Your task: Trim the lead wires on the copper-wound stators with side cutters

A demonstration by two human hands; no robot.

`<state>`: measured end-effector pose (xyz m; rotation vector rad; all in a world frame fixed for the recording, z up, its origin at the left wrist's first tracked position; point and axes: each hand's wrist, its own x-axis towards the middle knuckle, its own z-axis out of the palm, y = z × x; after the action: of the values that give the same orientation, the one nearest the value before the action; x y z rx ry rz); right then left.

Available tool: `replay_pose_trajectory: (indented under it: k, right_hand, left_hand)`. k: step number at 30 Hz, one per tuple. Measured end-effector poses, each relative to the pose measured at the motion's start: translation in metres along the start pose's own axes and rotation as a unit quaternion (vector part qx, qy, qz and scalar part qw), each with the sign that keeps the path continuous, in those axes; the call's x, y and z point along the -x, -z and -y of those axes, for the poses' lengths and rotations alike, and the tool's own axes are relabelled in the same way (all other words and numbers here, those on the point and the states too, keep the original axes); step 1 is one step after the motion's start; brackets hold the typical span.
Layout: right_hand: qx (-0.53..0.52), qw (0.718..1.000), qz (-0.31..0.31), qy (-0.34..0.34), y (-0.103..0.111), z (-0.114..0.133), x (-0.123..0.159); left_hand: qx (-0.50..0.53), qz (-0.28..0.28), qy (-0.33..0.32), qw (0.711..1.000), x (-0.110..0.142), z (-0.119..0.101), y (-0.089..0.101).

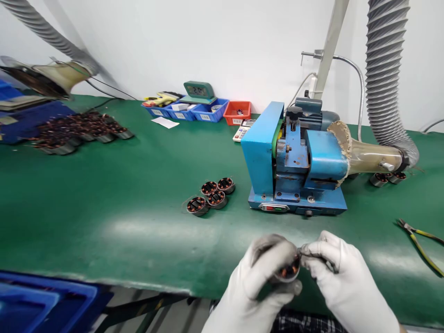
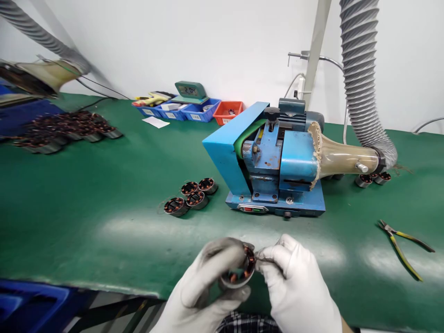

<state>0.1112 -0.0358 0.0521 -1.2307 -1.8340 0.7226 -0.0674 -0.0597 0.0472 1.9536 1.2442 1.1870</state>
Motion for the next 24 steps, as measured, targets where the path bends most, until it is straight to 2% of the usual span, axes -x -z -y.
replay_pose_trajectory:
  k: [1,3,5,7,10,12,14,15,17,19,21,23,24]
  right_hand:
    - [-0.014,1.000,0.011,-0.021,0.000,0.001,-0.001]
    - [-0.061,0.995,0.031,-0.077,0.000,0.001,-0.003]
    - [-0.115,0.987,0.029,-0.113,-0.002,-0.001,-0.003]
    - [-0.132,0.987,0.003,-0.086,-0.003,-0.004,-0.002]
    - [-0.094,0.995,-0.017,-0.019,-0.005,-0.007,0.000]
    - [-0.083,0.995,0.001,-0.048,-0.006,-0.007,-0.001]
    - [-0.109,0.988,0.031,-0.109,-0.006,-0.006,-0.004]
    - [-0.130,0.981,0.048,-0.139,-0.006,-0.005,-0.005]
    - [-0.152,0.971,0.075,-0.170,-0.006,-0.004,-0.007]
    - [-0.113,0.978,0.076,-0.158,-0.005,-0.004,-0.007]
    - [-0.046,0.990,0.048,-0.125,-0.005,-0.005,-0.005]
    - [-0.021,0.991,0.045,-0.124,-0.007,-0.010,-0.004]
    - [-0.032,0.986,0.074,-0.145,-0.008,-0.014,-0.004]
  left_hand:
    - [-0.037,-0.011,0.004,0.999,0.000,0.002,-0.002]
    - [-0.079,0.001,0.013,0.997,0.000,0.008,-0.006]
    - [-0.044,0.023,0.006,0.999,-0.001,0.013,-0.009]
    - [0.025,0.029,0.017,0.999,-0.003,0.013,-0.010]
    - [0.099,0.020,0.033,0.994,-0.003,0.009,-0.010]
    - [0.095,-0.005,0.007,0.995,0.000,0.007,-0.009]
    - [0.037,-0.020,-0.032,0.999,0.003,0.008,-0.007]
    - [0.009,-0.016,-0.041,0.999,0.004,0.009,-0.006]
    - [0.002,0.038,-0.020,0.999,0.004,0.011,-0.004]
    - [0.061,0.108,0.036,0.992,0.000,0.011,-0.001]
    - [0.108,0.140,0.060,0.982,-0.004,0.010,-0.001]
    - [0.060,0.117,0.016,0.991,-0.005,0.013,-0.006]
    - [-0.007,0.087,-0.017,0.996,-0.003,0.016,-0.011]
